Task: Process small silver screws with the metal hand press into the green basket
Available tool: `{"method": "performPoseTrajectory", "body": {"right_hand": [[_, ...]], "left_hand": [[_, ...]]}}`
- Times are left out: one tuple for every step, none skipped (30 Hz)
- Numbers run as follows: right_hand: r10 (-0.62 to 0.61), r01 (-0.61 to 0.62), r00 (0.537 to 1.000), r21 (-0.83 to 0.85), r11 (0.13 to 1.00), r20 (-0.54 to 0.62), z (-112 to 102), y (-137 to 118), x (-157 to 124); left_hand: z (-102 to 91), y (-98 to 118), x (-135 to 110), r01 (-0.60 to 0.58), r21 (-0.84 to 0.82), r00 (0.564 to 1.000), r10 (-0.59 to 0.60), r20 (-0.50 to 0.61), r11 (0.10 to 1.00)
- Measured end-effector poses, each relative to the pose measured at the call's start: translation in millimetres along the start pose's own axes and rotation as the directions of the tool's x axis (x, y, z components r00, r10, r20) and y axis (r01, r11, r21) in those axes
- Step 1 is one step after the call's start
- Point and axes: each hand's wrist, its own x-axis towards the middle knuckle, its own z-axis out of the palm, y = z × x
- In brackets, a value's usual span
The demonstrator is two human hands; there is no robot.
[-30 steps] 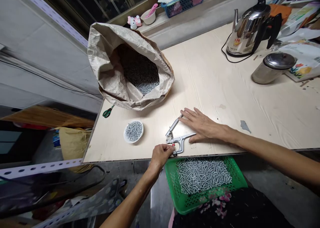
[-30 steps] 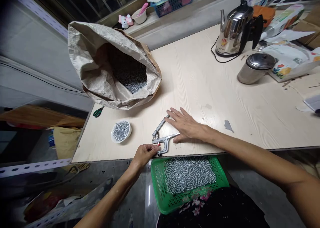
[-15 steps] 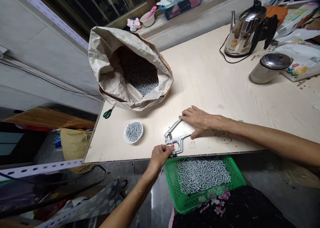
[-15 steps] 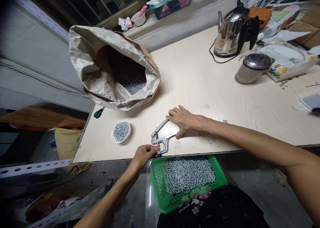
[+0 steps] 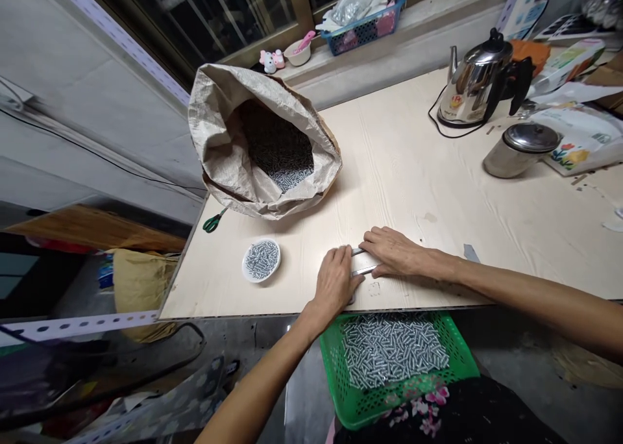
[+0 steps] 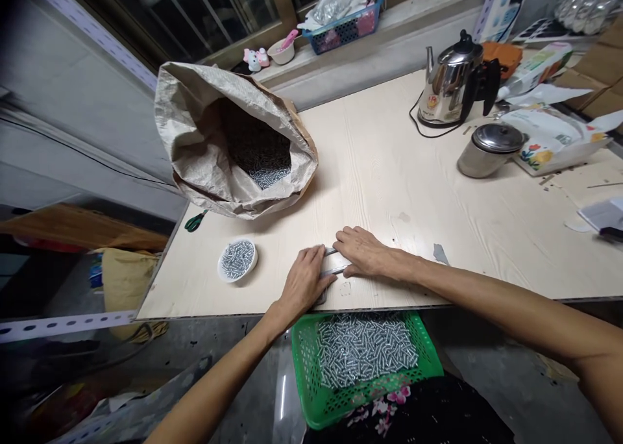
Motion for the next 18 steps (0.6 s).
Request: {"method": "performPoseTrajectory", "body": {"right_hand": [[0.007,-0.007,1.0,0.011,1.0,-0.005,1.3,-0.8,-0.5],[0.011,-0.011,1.0,0.021,1.0,-0.011,3.1,-1.4,-1.0],[0.012,-0.011,1.0,0.029,1.0,-0.016,5.5,-2.0,-1.5],[0.009,-0.009,1.0,0.036,0.999,-0.018,8.2,-2.8,-2.0],[0.006,-0.005,1.0,0.044,0.999,-0.019,11.0,-3.7,-2.6],[0.003,-0.002,1.0,0.053,0.999,-0.017,13.5,-4.9,-3.2],[0.003,-0.002,1.0,0.062,0.998,-0.017,15.6,-6.3,-3.9],[0.004,-0.003,1.0,0.073,0.997,-0.017,16.9,-7.6,-4.6],[0.006,-0.004,1.0,0.082,0.997,-0.021,17.3,-8.7,-5.3],[0.011,-0.009,0.999,0.086,0.996,-0.03,16.7,-9.4,-5.9],[0.018,-0.015,0.999,0.084,0.996,-0.043,15.5,-9.2,-6.3],[0.022,-0.017,0.998,0.082,0.997,-0.056,13.6,-8.3,-6.5],[0.021,-0.016,0.997,0.08,0.997,-0.069,11.6,-6.5,-6.5],[0.012,-0.006,0.997,0.08,0.997,-0.077,9.6,-3.9,-6.1],[-0.004,0.011,0.997,0.084,0.996,-0.08,7.9,-0.9,-5.6],[-0.024,0.031,0.997,0.091,0.995,-0.077,6.7,2.2,-4.9],[-0.04,0.048,0.996,0.097,0.994,-0.073,6.2,5.2,-3.9],[-0.046,0.053,0.996,0.098,0.994,-0.073,6.4,7.8,-2.8]], "left_hand": [[0.2,-0.3,4.3,0.003,0.015,0.999,-0.004,0.051,1.0],[0.2,-0.2,6.8,0.007,0.025,0.996,-0.009,0.093,1.0],[0.0,0.5,7.9,0.01,0.03,0.993,-0.014,0.119,0.999],[-0.2,1.6,7.9,0.014,0.033,0.991,-0.018,0.132,0.999],[-0.3,2.9,7.2,0.018,0.034,0.991,-0.023,0.134,0.999],[-0.1,4.2,6.3,0.024,0.033,0.991,-0.028,0.132,0.999],[0.5,5.1,5.4,0.032,0.03,0.991,-0.035,0.126,0.999],[1.5,5.7,4.6,0.04,0.028,0.992,-0.043,0.12,0.999],[3.1,6.0,3.6,0.047,0.026,0.992,-0.05,0.113,0.999],[5.2,6.0,2.3,0.053,0.021,0.993,-0.054,0.103,0.998],[7.8,6.1,0.2,0.058,0.012,0.995,-0.059,0.08,0.998],[11.0,6.6,-2.8,0.065,0.003,0.997,-0.065,0.041,0.998],[14.7,7.8,-7.0,0.068,-0.006,0.998,-0.068,-0.012,0.998],[19.1,9.9,-12.2,0.064,-0.013,0.995,-0.065,-0.072,0.998],[23.9,13.0,-18.4,0.052,-0.018,0.99,-0.054,-0.128,0.998],[29.0,16.9,-25.1,0.036,-0.019,0.985,-0.038,-0.171,0.999],[34.3,21.3,-31.7,0.018,-0.018,0.981,-0.021,-0.194,1.0],[39.3,25.8,-37.9,0.007,-0.019,0.979,-0.011,-0.202,1.0]]}}
